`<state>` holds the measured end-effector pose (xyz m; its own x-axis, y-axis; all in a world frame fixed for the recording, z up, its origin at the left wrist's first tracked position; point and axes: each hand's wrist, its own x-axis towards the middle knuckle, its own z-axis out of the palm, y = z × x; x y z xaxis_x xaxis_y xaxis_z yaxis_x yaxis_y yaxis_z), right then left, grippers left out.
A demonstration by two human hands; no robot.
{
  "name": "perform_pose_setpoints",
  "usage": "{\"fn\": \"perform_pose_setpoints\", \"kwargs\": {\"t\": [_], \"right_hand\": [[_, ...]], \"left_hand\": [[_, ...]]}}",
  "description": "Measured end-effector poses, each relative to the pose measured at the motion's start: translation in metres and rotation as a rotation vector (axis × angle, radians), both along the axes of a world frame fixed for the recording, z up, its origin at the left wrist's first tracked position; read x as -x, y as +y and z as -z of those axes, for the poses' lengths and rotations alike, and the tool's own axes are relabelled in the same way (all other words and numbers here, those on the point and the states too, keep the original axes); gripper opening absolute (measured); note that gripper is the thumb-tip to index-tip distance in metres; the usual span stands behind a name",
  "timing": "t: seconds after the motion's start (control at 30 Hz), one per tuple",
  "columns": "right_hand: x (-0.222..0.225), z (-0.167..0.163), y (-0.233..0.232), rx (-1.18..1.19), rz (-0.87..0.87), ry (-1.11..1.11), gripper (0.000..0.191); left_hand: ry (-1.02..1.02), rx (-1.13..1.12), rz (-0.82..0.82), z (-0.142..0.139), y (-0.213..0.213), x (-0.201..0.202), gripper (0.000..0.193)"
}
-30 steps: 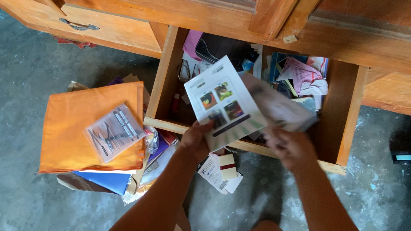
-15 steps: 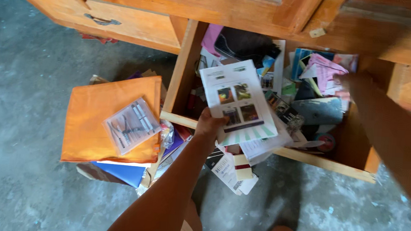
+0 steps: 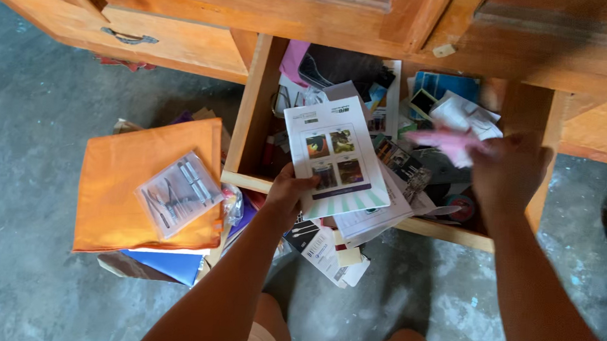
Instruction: The person pulls items out of a wooden dresser drawer one at a time, including a paper envelope, folders, a wallet, a small tool kit, and loose papers, and sorts them into piles on a nearby stool and the floor while emptying the drawer.
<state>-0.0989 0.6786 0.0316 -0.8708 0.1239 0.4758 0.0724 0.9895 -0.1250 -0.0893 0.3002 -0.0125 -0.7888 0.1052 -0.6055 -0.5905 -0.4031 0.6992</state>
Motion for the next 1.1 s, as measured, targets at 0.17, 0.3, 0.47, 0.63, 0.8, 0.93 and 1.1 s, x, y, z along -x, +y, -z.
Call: {"fn": "perform_pose_setpoints", "kwargs": {"t": [0.17,0.3,0.47,0.63,0.8,0.93,1.1], "right_hand": [[-0.059,0.023,-0.041,0.837,0.298,-0.519,0.044],[-0.111,0.076,-0.082,0.424,-0.265,-0.668,0.049],[-0.146,0.111,-0.125,0.653,-0.179,-1.032,0.058],[-0.096,0.082,-0.105,0.513,-0.437,-1.420,0.088],[0.056,0.022,0.000,0.815,-0.067,-1.595,0.038],[0.146,0.030,0.020,0.353,0.085,-1.035,0.054],[0.129,0.062,0.000,0.019,0.131,-0.883,0.089]], "left_hand": [[-0.026,-0.216,0.018,-0.009,-0.008,-0.003,0.047],[-0.023,-0.436,0.008,-0.010,-0.019,-0.008,0.048],[0.044,-0.545,0.003,-0.004,-0.021,-0.010,0.050],[0.060,-0.398,0.029,0.002,-0.020,-0.007,0.045],[0.086,-0.360,0.064,0.008,-0.019,-0.006,0.041],[0.103,-0.371,0.060,0.007,-0.019,-0.007,0.039],[0.031,-0.259,0.067,0.001,-0.021,-0.008,0.039]]}}
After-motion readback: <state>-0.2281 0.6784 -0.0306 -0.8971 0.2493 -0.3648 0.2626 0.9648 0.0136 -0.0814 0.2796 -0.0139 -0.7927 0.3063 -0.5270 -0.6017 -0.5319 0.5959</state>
